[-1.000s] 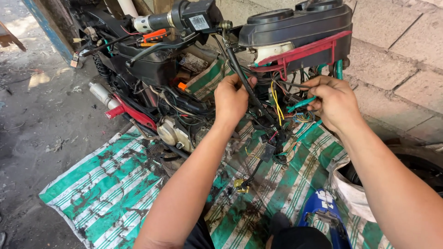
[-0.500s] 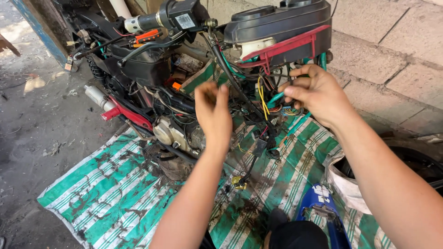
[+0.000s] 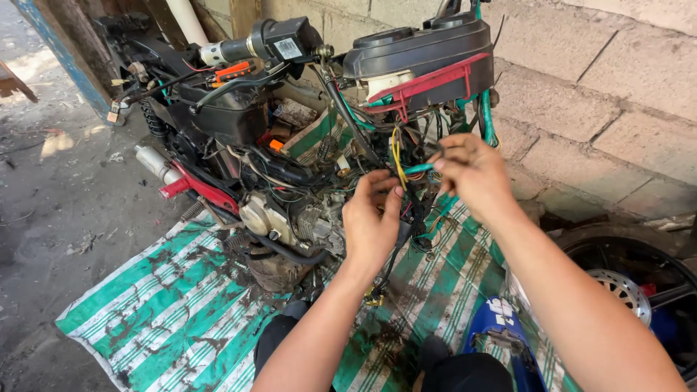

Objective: Wrapping electrical tape around a motorcycle's wiring harness to insulate and organize the wires.

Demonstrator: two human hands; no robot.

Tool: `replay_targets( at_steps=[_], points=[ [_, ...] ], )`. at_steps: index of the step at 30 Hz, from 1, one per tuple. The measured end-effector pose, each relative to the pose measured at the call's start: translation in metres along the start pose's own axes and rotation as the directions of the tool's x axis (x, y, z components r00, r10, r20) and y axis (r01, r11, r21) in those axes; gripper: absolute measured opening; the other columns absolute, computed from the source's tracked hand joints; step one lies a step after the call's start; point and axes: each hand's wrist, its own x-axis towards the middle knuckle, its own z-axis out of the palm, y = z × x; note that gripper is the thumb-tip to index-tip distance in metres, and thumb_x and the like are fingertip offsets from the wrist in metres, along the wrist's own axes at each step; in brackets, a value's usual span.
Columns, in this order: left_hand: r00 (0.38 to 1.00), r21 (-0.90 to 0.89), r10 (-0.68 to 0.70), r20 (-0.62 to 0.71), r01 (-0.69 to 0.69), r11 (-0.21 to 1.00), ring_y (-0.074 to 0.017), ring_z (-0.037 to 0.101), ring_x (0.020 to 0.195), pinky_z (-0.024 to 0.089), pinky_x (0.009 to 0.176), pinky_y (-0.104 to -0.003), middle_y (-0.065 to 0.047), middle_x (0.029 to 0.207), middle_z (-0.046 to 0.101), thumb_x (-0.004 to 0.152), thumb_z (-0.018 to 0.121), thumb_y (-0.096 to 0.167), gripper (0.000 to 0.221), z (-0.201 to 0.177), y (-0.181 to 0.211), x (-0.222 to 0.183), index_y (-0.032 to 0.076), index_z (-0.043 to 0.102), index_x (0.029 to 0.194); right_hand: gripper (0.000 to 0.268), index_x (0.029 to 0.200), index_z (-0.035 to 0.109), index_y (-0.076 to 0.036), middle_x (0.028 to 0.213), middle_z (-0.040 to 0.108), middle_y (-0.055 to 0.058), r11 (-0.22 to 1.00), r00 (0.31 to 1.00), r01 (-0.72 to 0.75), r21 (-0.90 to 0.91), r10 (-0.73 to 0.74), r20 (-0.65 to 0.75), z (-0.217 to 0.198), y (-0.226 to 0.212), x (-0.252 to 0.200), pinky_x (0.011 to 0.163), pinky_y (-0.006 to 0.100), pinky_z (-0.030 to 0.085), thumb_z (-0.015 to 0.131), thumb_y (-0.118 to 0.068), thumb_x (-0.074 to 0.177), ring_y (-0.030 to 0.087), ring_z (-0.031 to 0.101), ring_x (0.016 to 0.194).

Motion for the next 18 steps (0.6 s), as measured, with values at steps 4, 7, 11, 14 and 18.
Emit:
replay_targets(
  at_steps=[4, 7, 11, 14, 18],
  points=[
    [0.982, 0.083, 0.19, 0.004, -0.19, 0.978, -0.034, 0.082, 0.088, 0.064, 0.061, -0.038, -0.012, 0.102, 0.082, 0.107, 0.073, 0.015, 0.018, -0.01, -0.006, 0.012, 0.007, 0.076, 0.122, 0.035, 0.135, 0.065, 0.004, 0.108, 0.079, 0.016, 0.987, 0.984, -0.009, 0.161, 0.038, -0.177, -0.013, -0.007, 0.02, 0.035, 0.025, 0.049, 0.069, 0.002, 0.1, 0.013, 0.064, 0.048],
    [0.955, 0.107, 0.296, -0.029, -0.291, 0.951, -0.0277, 0.082, 0.08, 0.062, 0.057, -0.032, -0.006, 0.095, 0.082, 0.102, 0.079, 0.013, 0.01, -0.023, -0.001, 0.018, 0.013, 0.082, 0.111, 0.034, 0.133, 0.067, 0.003, 0.108, 0.08, 0.016, 0.985, 0.978, 0.009, 0.173, 0.028, -0.209, -0.009, -0.008, 0.034, 0.033, 0.024, 0.046, 0.067, 0.004, 0.099, 0.013, 0.063, 0.046],
    [0.886, 0.152, 0.455, -0.09, -0.439, 0.885, -0.0233, 0.081, 0.081, 0.062, 0.061, -0.031, -0.004, 0.103, 0.082, 0.101, 0.08, 0.008, 0.01, -0.044, 0.014, 0.02, 0.013, 0.08, 0.109, 0.026, 0.124, 0.072, -0.001, 0.106, 0.081, 0.016, 0.996, 0.972, 0.064, 0.063, -0.048, -0.229, -0.005, 0.001, 0.044, 0.031, 0.024, 0.046, 0.066, 0.005, 0.099, 0.014, 0.065, 0.043],
    [0.839, 0.249, 0.544, -0.033, -0.52, 0.817, -0.0239, 0.079, 0.08, 0.063, 0.061, -0.032, -0.004, 0.103, 0.08, 0.103, 0.076, 0.008, 0.012, -0.045, 0.026, 0.021, 0.013, 0.08, 0.113, 0.028, 0.127, 0.061, 0.007, 0.112, 0.079, 0.026, 0.996, 0.972, 0.088, 0.0, -0.085, -0.217, -0.013, 0.0, 0.041, 0.035, 0.024, 0.053, 0.071, 0.002, 0.101, 0.017, 0.068, 0.048],
    [0.799, 0.349, 0.576, 0.171, -0.596, 0.723, -0.0311, 0.083, 0.091, 0.067, 0.07, -0.039, -0.004, 0.107, 0.08, 0.101, 0.075, 0.007, 0.014, -0.019, 0.028, 0.03, 0.012, 0.082, 0.112, 0.027, 0.124, 0.062, 0.008, 0.112, 0.079, 0.028, 0.994, 0.97, 0.106, -0.018, -0.107, -0.216, -0.023, 0.006, 0.048, 0.039, 0.026, 0.057, 0.077, 0.001, 0.102, 0.02, 0.071, 0.053]
  ],
)
